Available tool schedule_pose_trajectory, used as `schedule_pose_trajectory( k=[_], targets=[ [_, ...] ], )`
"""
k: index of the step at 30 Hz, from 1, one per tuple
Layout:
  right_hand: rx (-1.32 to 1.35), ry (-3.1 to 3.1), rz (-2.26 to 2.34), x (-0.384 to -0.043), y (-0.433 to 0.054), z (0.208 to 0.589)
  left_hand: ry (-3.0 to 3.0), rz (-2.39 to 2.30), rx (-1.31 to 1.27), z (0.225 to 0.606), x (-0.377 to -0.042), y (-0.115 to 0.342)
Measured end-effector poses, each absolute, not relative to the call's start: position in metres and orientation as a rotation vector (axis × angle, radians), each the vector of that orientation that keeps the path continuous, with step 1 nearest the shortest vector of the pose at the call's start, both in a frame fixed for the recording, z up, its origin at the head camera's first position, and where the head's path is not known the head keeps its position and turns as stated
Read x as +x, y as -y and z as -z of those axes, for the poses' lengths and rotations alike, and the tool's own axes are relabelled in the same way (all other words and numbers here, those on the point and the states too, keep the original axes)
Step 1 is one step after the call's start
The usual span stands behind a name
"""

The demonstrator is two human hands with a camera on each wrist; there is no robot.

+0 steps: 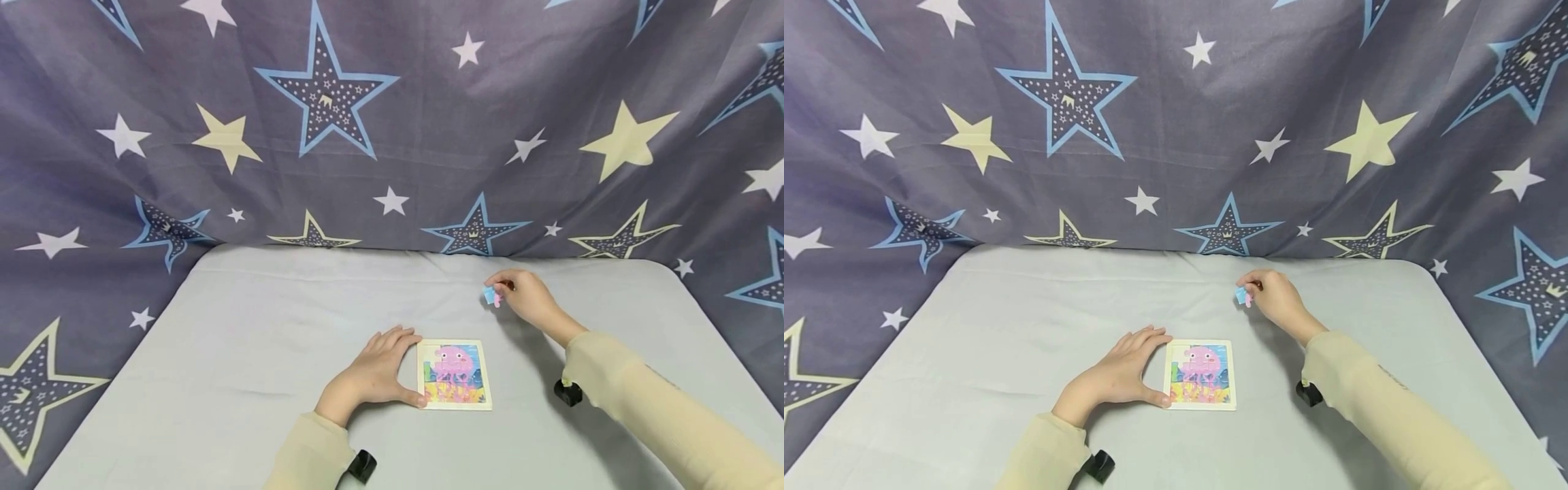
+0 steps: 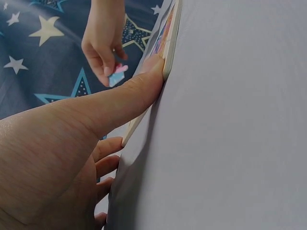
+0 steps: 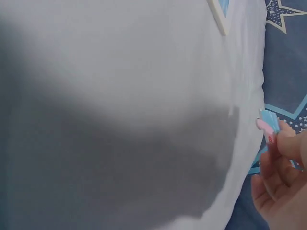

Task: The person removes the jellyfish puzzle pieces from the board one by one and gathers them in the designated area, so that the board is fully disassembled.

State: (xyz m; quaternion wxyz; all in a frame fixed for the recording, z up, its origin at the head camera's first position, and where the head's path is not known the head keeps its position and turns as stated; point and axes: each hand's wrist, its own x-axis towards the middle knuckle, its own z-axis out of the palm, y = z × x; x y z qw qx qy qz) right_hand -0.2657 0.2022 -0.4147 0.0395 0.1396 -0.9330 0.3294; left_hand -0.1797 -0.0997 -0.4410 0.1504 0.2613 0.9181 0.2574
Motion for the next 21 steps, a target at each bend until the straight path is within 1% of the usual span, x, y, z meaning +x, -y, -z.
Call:
schedule_pose_trajectory(
  k=[5,12,21],
  targets=[
    [0.351,2.920,-0.998,-0.266,-0.202,0.420,-2.637,-0.741,0.748,0.441,-0.180,0.100],
    [0.307,2.976,-0.896,-0.264,-0.204,0.429,-2.647,-0.725,0.756,0.442,-0.180,0.099],
    [0.244,3.015,-0.873,-0.266,-0.208,0.434,-2.643,-0.726,0.754,0.441,-0.179,0.100]
  ],
)
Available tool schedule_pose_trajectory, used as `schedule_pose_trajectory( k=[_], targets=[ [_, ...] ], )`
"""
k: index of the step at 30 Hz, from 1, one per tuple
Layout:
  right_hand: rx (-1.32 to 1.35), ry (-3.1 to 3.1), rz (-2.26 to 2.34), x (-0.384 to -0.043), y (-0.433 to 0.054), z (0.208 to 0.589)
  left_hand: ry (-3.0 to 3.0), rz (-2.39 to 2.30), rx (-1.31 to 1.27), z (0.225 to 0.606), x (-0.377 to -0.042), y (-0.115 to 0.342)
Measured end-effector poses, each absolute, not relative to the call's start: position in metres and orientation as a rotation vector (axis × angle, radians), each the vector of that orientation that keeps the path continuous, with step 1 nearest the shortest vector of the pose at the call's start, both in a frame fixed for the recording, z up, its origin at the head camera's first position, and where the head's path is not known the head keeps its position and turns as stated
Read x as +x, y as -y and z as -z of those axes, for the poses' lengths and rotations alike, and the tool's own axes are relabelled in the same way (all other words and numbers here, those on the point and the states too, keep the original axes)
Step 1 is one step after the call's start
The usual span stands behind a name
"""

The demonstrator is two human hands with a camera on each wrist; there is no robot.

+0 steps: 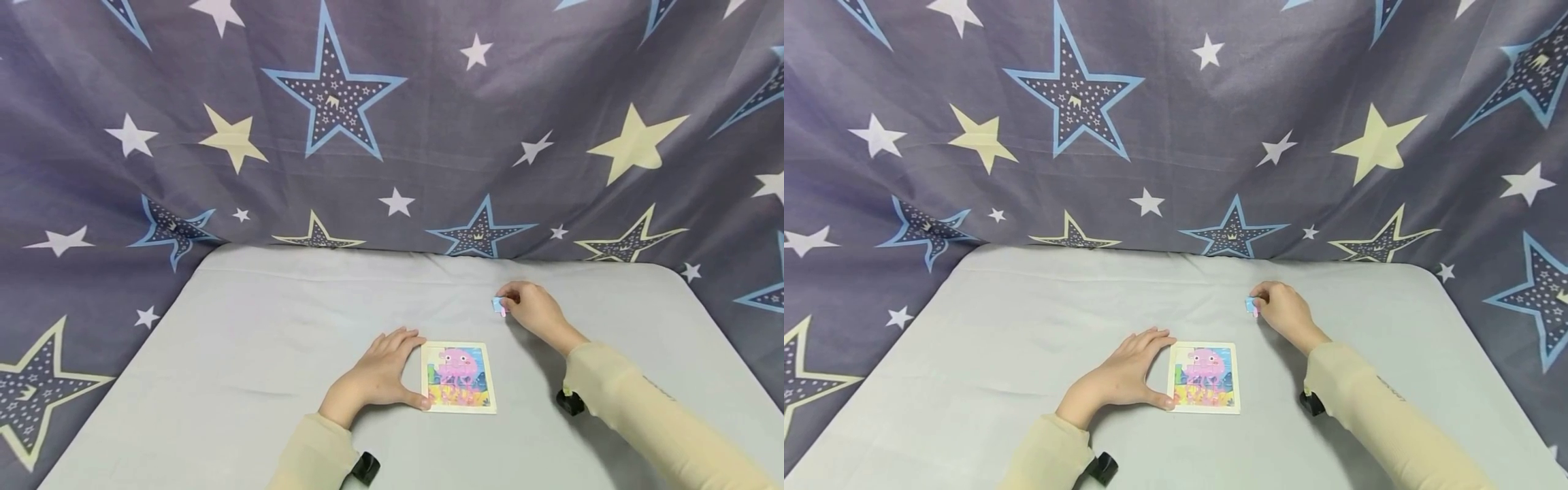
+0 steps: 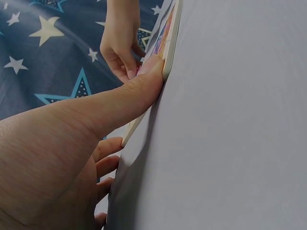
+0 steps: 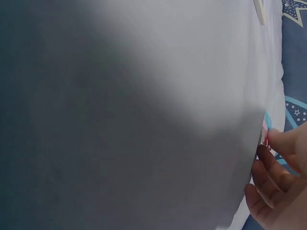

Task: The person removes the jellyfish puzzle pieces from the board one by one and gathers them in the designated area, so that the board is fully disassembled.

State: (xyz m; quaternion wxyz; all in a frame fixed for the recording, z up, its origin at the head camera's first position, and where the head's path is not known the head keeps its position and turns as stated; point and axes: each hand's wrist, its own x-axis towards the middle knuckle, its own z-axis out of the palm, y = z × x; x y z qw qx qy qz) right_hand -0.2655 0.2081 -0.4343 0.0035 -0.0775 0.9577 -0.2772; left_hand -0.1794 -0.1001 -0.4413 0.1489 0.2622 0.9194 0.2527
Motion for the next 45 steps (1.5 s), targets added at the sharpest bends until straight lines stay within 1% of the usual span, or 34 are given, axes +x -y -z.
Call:
schedule_pose_trajectory(
  k=[10,17,23,28,33,45],
  targets=[
    [-0.335,-3.064,0.823,-0.261,-0.207,0.438,-2.650,-0.716,0.747,0.441,-0.179,0.101],
    [-0.391,-3.118,0.825,-0.248,-0.201,0.441,-2.671,-0.716,0.773,0.449,-0.181,0.100],
    [-0.510,-3.071,0.947,-0.234,-0.186,0.442,-2.681,-0.713,0.752,0.460,-0.183,0.100],
    [-0.605,-2.942,1.075,-0.222,-0.172,0.441,-2.677,-0.699,0.752,0.456,-0.183,0.100],
    [-0.699,-2.849,1.107,-0.213,-0.163,0.440,-2.664,-0.720,0.762,0.446,-0.181,0.099],
    [-0.961,-2.757,0.922,-0.200,-0.146,0.442,-2.650,-0.710,0.755,0.440,-0.179,0.100]
  ],
)
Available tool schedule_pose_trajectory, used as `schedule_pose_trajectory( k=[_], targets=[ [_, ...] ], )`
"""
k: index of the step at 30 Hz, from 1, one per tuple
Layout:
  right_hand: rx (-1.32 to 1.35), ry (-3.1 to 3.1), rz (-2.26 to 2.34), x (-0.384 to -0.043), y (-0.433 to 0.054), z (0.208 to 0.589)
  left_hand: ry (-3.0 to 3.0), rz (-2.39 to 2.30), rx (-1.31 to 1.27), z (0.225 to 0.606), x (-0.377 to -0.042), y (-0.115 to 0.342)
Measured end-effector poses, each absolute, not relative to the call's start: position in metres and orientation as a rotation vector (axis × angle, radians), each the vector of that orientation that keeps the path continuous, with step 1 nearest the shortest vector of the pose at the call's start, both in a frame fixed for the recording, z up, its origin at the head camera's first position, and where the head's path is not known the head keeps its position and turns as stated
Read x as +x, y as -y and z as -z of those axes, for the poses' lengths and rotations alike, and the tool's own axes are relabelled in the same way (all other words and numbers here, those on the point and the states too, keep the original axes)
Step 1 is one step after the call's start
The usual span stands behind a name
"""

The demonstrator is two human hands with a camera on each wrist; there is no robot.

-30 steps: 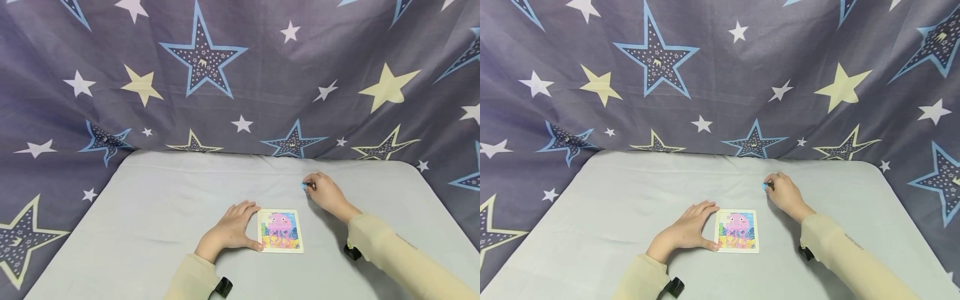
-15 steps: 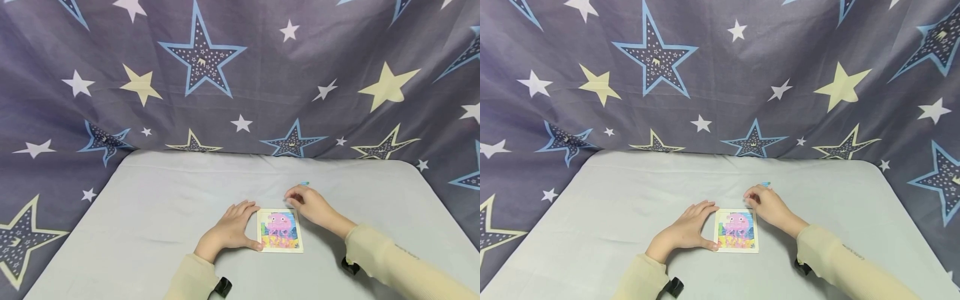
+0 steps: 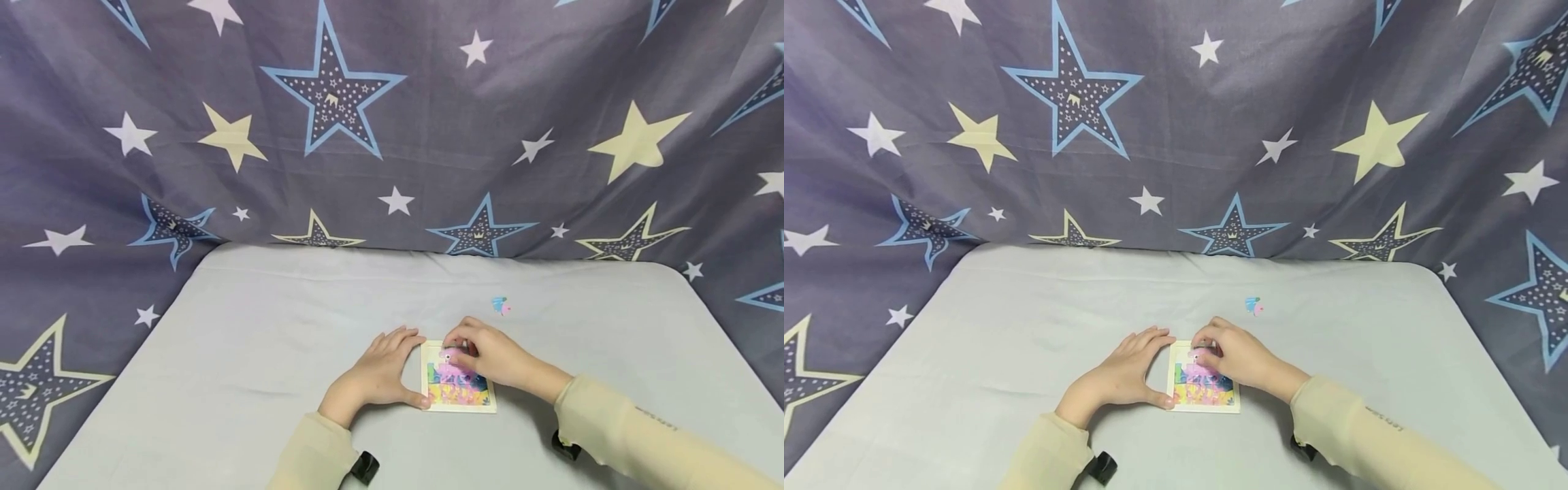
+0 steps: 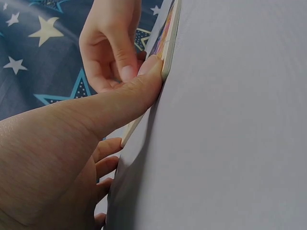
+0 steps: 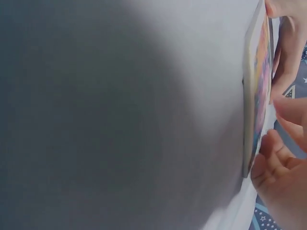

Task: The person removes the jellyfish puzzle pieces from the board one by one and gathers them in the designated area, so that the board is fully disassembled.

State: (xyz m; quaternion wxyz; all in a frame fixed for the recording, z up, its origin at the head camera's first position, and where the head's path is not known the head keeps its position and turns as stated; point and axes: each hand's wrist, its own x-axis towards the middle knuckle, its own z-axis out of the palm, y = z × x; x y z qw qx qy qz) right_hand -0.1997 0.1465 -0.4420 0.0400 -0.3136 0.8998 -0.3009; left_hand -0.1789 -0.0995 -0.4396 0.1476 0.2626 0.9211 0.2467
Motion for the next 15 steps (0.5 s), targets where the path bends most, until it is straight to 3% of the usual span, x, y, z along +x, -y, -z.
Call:
schedule_pose_trajectory(
  k=[15],
  targets=[
    [-1.141,-2.642,0.829,-0.213,-0.149,0.441,-2.650,-0.699,0.743,0.443,-0.181,0.099]
  ],
)
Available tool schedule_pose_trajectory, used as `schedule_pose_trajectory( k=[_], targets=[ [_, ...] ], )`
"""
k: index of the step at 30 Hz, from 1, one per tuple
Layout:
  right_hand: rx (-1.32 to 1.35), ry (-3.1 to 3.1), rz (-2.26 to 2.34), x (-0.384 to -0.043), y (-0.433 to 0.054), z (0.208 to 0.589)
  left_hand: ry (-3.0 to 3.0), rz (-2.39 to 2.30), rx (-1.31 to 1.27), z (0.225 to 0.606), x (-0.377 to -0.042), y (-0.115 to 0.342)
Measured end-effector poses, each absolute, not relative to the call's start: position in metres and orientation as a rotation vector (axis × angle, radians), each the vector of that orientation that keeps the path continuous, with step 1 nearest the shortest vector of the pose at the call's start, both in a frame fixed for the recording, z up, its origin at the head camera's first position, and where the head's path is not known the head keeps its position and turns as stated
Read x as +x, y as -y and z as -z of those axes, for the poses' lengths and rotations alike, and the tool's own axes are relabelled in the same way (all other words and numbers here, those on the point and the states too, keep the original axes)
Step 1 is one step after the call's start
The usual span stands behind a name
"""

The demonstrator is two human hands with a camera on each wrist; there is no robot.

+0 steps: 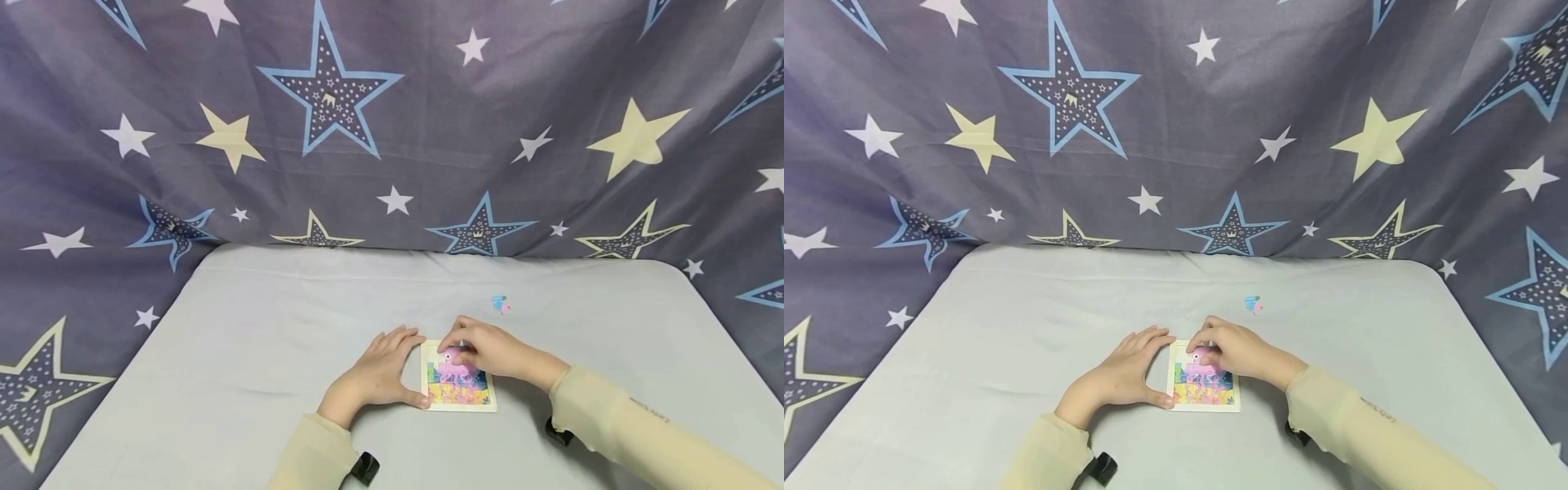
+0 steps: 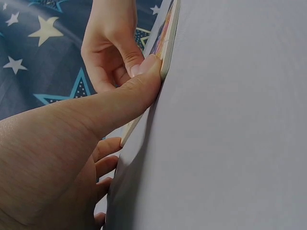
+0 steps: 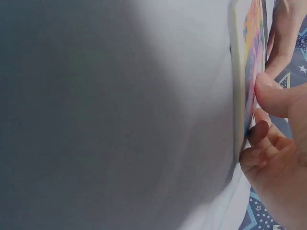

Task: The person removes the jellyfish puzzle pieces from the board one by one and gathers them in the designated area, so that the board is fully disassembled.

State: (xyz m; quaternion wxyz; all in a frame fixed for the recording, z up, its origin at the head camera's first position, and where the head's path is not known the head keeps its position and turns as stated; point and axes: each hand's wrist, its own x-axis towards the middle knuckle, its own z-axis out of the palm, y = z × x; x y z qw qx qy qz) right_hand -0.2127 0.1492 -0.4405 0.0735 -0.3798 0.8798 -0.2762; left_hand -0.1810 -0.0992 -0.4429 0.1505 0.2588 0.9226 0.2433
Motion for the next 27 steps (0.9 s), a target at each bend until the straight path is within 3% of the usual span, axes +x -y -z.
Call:
schedule_pose_trajectory(
  k=[27],
  targets=[
    [-1.036,-2.538,0.768,-0.226,-0.136,0.428,-2.653,-0.702,0.756,0.444,-0.181,0.099]
  ],
)
